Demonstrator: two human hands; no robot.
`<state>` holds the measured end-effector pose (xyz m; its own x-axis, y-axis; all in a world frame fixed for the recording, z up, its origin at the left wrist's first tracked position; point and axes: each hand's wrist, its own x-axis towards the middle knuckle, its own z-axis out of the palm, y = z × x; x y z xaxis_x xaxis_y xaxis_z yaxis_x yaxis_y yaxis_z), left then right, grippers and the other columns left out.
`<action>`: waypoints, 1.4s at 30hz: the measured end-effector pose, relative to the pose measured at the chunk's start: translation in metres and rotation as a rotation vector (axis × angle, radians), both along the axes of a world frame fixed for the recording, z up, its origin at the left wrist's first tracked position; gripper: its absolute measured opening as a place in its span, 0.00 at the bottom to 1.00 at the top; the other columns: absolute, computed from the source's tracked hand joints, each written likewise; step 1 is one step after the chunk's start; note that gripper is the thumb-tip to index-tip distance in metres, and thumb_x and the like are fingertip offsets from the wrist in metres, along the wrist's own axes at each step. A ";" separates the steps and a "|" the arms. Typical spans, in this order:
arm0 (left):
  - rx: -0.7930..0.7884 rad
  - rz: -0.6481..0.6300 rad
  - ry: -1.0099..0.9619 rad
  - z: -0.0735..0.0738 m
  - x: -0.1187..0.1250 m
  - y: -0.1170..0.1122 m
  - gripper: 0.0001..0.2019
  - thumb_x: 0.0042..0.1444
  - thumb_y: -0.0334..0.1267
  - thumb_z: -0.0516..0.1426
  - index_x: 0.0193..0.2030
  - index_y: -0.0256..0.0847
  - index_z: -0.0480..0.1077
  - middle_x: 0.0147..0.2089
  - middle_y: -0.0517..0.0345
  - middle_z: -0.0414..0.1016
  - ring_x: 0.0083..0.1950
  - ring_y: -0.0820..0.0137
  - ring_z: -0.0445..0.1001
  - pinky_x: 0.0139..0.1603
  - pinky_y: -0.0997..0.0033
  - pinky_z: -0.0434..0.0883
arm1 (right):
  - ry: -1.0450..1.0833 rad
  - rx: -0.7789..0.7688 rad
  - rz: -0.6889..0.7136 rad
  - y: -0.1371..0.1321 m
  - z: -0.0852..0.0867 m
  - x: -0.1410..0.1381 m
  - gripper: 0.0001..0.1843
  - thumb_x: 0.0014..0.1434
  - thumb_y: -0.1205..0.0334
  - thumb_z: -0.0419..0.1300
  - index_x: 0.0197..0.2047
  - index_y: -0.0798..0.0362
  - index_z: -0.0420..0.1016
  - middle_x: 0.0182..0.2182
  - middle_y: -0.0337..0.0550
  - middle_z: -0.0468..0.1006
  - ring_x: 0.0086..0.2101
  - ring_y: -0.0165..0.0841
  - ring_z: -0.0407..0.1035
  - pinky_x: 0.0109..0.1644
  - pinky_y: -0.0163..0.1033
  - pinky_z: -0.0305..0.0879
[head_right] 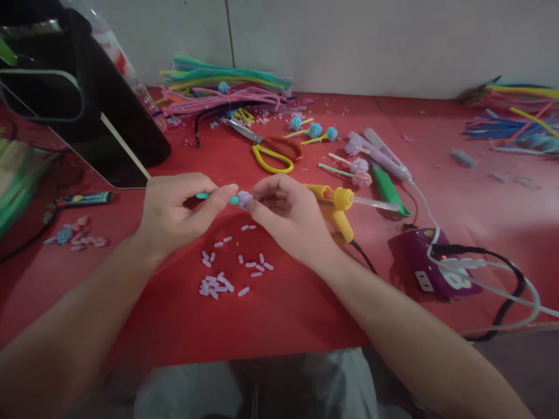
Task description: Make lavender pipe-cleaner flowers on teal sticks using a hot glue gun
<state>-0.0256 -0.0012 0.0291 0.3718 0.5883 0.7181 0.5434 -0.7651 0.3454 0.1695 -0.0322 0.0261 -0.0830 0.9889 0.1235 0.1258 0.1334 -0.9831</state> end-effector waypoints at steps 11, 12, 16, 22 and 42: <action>-0.178 0.052 -0.088 -0.003 -0.004 0.007 0.19 0.64 0.41 0.61 0.22 0.38 0.67 0.18 0.66 0.56 0.21 0.79 0.53 0.24 0.72 0.54 | -0.116 0.045 0.026 0.001 -0.007 0.004 0.07 0.60 0.60 0.64 0.40 0.52 0.74 0.37 0.43 0.81 0.38 0.35 0.76 0.45 0.42 0.73; -0.215 0.063 -0.119 -0.005 -0.005 0.010 0.21 0.63 0.41 0.61 0.20 0.38 0.65 0.18 0.66 0.53 0.21 0.79 0.52 0.24 0.71 0.53 | -0.185 0.055 0.040 0.001 -0.008 0.005 0.05 0.62 0.62 0.60 0.40 0.52 0.75 0.36 0.42 0.81 0.37 0.34 0.75 0.44 0.41 0.71; -0.408 0.020 -0.243 -0.016 -0.010 0.025 0.25 0.62 0.41 0.61 0.16 0.39 0.58 0.18 0.66 0.49 0.21 0.78 0.49 0.23 0.70 0.50 | -0.528 0.031 0.165 0.003 0.000 0.007 0.08 0.65 0.64 0.52 0.35 0.52 0.70 0.28 0.38 0.76 0.30 0.31 0.69 0.36 0.38 0.62; -0.581 -0.035 -0.345 -0.026 -0.012 0.036 0.25 0.59 0.42 0.63 0.14 0.38 0.59 0.15 0.66 0.51 0.20 0.79 0.50 0.22 0.71 0.47 | -1.147 -0.004 0.473 -0.012 0.039 0.018 0.20 0.70 0.55 0.49 0.26 0.50 0.62 0.25 0.41 0.72 0.27 0.32 0.62 0.33 0.40 0.49; -0.711 -0.116 -0.340 -0.027 -0.017 0.041 0.24 0.53 0.45 0.64 0.14 0.39 0.60 0.15 0.68 0.49 0.19 0.80 0.47 0.21 0.72 0.46 | -0.363 -0.115 0.016 -0.002 -0.022 0.061 0.20 0.59 0.41 0.66 0.39 0.51 0.79 0.29 0.41 0.77 0.28 0.34 0.69 0.30 0.38 0.63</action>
